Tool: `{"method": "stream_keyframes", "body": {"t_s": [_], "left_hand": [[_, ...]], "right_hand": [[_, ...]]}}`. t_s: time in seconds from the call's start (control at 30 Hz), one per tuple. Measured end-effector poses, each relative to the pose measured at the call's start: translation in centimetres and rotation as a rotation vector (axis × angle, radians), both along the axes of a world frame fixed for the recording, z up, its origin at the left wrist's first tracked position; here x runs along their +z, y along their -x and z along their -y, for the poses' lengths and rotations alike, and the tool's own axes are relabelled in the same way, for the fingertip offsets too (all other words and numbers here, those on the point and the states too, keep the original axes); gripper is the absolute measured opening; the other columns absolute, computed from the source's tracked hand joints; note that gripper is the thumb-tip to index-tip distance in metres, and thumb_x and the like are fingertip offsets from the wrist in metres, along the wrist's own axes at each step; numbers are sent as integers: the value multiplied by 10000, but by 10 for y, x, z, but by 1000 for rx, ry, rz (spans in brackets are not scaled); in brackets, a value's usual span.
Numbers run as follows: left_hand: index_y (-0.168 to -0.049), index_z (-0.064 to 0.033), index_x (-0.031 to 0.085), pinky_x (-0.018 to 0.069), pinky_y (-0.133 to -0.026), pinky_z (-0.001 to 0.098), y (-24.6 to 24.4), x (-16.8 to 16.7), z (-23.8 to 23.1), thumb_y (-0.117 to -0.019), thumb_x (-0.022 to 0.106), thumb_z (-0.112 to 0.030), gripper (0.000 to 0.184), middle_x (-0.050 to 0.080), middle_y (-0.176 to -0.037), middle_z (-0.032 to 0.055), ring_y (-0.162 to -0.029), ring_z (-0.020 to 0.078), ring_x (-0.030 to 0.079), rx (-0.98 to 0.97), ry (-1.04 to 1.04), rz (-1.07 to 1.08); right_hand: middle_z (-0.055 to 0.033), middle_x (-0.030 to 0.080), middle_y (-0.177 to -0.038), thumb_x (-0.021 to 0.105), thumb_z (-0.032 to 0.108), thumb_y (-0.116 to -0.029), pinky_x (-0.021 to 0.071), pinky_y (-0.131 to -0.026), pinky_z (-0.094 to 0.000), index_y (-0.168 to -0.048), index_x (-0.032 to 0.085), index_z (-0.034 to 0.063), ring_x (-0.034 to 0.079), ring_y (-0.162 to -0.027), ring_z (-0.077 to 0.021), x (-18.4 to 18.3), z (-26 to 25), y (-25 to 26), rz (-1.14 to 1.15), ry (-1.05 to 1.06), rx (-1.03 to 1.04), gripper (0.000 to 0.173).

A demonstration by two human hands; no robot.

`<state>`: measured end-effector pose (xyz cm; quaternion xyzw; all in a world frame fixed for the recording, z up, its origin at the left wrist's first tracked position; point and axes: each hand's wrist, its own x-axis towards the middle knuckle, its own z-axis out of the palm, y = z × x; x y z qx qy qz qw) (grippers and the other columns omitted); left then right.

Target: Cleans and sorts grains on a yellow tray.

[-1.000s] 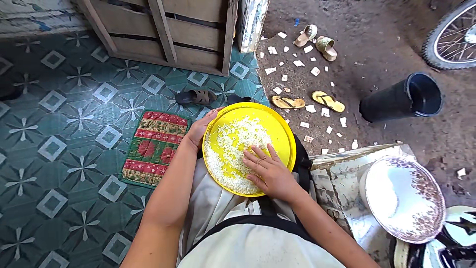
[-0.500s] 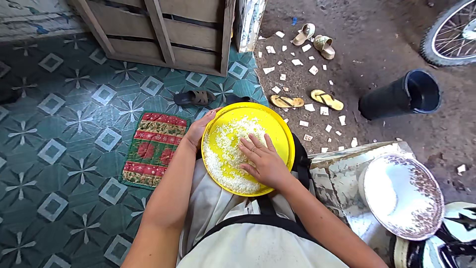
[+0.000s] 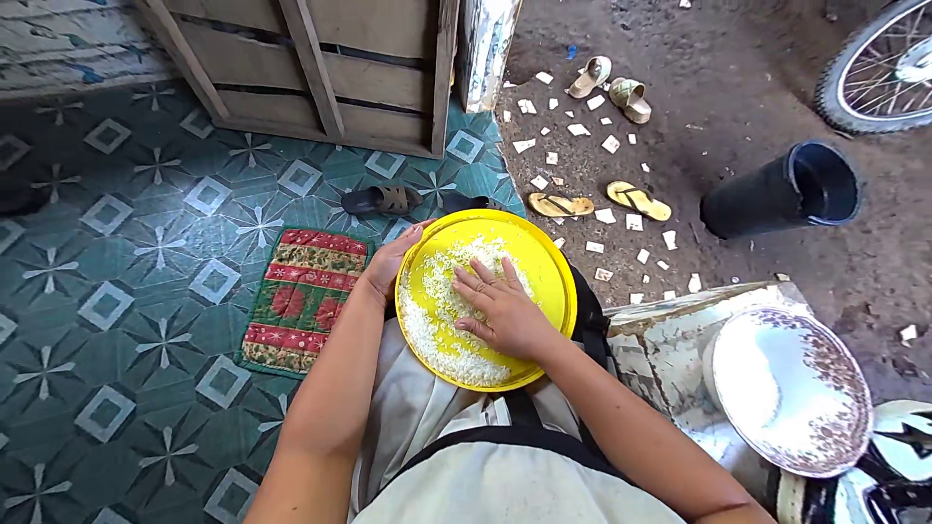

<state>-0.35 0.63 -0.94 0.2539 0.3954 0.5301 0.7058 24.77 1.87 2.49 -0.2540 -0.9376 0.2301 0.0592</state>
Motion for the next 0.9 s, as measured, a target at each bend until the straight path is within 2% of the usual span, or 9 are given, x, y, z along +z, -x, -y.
{"method": "stream_keyframes", "body": {"t_s": [0.1, 0.2, 0.3, 0.4, 0.53, 0.67, 0.73, 0.9], "left_hand": [[-1511, -144, 390, 569, -935, 319, 1, -1, 2, -1108, 219, -323, 472, 652, -1293, 77, -1132, 147, 661, 1, 0, 8], [-1503, -144, 393, 575, -922, 321, -1, 1, 1, -1111, 209, -304, 461, 658, -1276, 80, -1117, 150, 668, 3, 8, 8], [-1502, -140, 396, 574, -927, 314, -1, 3, 1, -1113, 205, -297, 461, 660, -1276, 73, -1117, 143, 669, 1, 6, 2], [-1506, -133, 398, 571, -935, 316, 1, 0, 2, -1109, 229, -318, 469, 656, -1288, 74, -1132, 141, 662, -4, -12, -21], [-1502, -142, 409, 572, -922, 308, -1, 3, 2, -1109, 236, -319, 465, 657, -1281, 70, -1113, 130, 665, 4, 1, -58], [-1470, -128, 412, 559, -878, 267, -7, 25, 5, -1118, 188, -265, 439, 653, -1226, 58, -1051, 93, 659, 45, 84, -79], [-1490, -134, 412, 565, -924, 297, -2, 11, 4, -1117, 213, -300, 454, 651, -1280, 71, -1114, 121, 658, 19, 40, -58], [-1495, -151, 422, 572, -928, 318, -1, 1, 1, -1114, 230, -330, 463, 655, -1289, 78, -1128, 146, 663, 11, 23, -49]], "right_hand": [[-67, 398, -1629, 355, 591, -1052, 81, -1221, -691, -1520, 493, 99, 261, -1553, -289, -1, -7, 4, 10, -62, -52, 693], [-68, 320, -1669, 315, 625, -1048, 38, -1231, -671, -1567, 414, 94, 194, -1574, -272, -3, -12, 7, 98, -40, -42, 749], [-59, 347, -1657, 335, 609, -1049, 32, -1230, -673, -1559, 432, 100, 209, -1570, -273, 3, -13, 9, 63, -1, -27, 726], [-80, 386, -1635, 360, 607, -1045, 61, -1211, -709, -1528, 480, 89, 260, -1552, -305, -1, -17, 10, 31, -87, -93, 718], [-61, 309, -1674, 361, 631, -1034, -6, -1211, -702, -1572, 408, 102, 170, -1579, -286, 2, -24, 13, 128, -30, -94, 756], [-55, 333, -1664, 374, 633, -1029, 3, -1200, -723, -1564, 428, 112, 189, -1574, -298, 8, -31, 6, 89, -57, -126, 749], [-50, 307, -1676, 335, 659, -1026, -9, -1201, -721, -1584, 392, 123, 167, -1579, -292, 4, -32, 2, 140, -61, -128, 776], [-58, 310, -1674, 358, 655, -1023, 7, -1202, -722, -1590, 376, 113, 186, -1574, -299, 2, -39, -11, 131, -82, -191, 784]]}}
